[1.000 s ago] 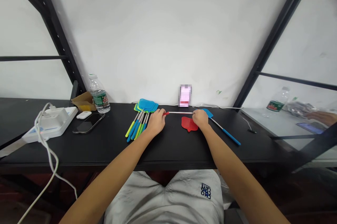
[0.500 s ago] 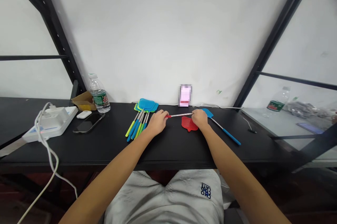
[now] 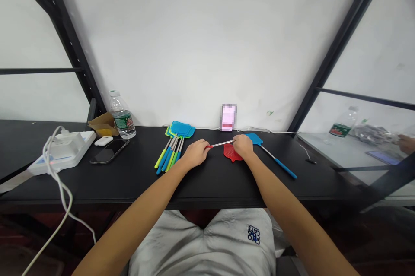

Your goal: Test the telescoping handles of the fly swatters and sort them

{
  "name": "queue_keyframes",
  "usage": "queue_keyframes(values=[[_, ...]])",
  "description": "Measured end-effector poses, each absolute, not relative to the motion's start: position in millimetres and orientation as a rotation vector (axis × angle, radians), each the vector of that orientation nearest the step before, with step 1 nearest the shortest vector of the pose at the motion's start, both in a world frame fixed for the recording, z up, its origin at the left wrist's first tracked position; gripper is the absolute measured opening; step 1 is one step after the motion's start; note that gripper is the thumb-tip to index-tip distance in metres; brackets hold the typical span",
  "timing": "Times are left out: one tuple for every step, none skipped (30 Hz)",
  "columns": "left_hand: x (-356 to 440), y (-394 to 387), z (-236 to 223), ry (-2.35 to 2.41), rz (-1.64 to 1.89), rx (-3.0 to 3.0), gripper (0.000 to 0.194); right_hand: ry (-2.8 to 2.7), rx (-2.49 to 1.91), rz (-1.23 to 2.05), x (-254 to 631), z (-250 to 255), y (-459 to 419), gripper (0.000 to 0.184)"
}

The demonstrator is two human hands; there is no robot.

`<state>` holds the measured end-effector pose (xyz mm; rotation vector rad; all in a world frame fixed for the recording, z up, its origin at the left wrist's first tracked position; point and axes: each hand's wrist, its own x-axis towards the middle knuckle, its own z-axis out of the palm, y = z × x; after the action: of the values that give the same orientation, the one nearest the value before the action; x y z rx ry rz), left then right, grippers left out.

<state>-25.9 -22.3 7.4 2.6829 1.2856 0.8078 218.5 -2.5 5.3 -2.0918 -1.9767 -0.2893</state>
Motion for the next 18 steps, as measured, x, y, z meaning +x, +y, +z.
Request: queue_keyframes(values=[[-25.6,-22.3,7.8,1.296,0.815,2.682,0.026,-1.965,-2.092,-0.279,218.6,5.2,-2.4,0.029],[-25.4,-22.2,8.0,1.306,0.829,2.676,0.026,-1.946,-2.09,-0.267,218.9,5.0,-2.3,0.029],[-25.1,-22.0,8.0,1.315,0.845,2.666,0.026,-1.919,-2.089,-0.254,219.3,4.7,-2.1,0.029],[-24.9,-21.5,7.9,1.326,0.862,2.652,0.025,-1.883,-2.088,-0.237,219.8,4.5,-1.9,0.029],[-24.7,-20.9,7.6,1.34,0.879,2.633,0.025,-1.838,-2.088,-0.219,220.4,4.2,-1.8,0.029],[-24.6,-20.1,7.1,1.356,0.897,2.612,0.024,-1.788,-2.092,-0.2,221.2,4.0,-1.6,0.029],[-24.6,-19.2,6.4,1.378,0.919,2.587,0.023,-1.737,-2.099,-0.184,222.1,3.9,-1.5,0.029],[-24.6,-18.2,5.8,1.404,0.942,2.56,0.021,-1.694,-2.106,-0.173,222.9,3.8,-1.4,0.029],[-24.8,-17.3,5.1,1.432,0.965,2.533,0.02,-1.667,-2.11,-0.171,223.7,3.7,-1.4,0.028],[-24.9,-16.5,4.4,1.459,0.987,2.508,0.019,-1.657,-2.115,-0.171,224.2,3.7,-1.5,0.029],[-25.1,-15.8,3.8,1.481,1.003,2.487,0.018,-1.665,-2.125,-0.165,224.4,3.9,-1.8,0.032],[-25.3,-15.3,3.3,1.5,1.011,2.471,0.017,-1.687,-2.139,-0.153,224.2,4.1,-2.3,0.04],[-25.4,-15.1,2.9,1.513,1.012,2.46,0.016,-1.717,-2.153,-0.136,223.6,4.4,-3.1,0.049],[-25.4,-15.0,2.6,1.524,1.009,2.452,0.016,-1.753,-2.166,-0.112,222.6,4.9,-4.0,0.058],[-25.4,-15.1,2.3,1.535,1.002,2.443,0.015,-1.79,-2.176,-0.085,221.4,5.4,-5.3,0.066],[-25.2,-15.2,2.1,1.547,0.995,2.434,0.015,-1.828,-2.18,-0.06,220.2,6.0,-6.7,0.072],[-25.0,-15.3,1.8,1.56,0.989,2.425,0.014,-1.867,-2.179,-0.04,219.0,6.7,-8.2,0.076],[-24.8,-15.3,1.5,1.573,0.987,2.415,0.013,-1.91,-2.177,-0.02,218.0,7.5,-9.7,0.079]])
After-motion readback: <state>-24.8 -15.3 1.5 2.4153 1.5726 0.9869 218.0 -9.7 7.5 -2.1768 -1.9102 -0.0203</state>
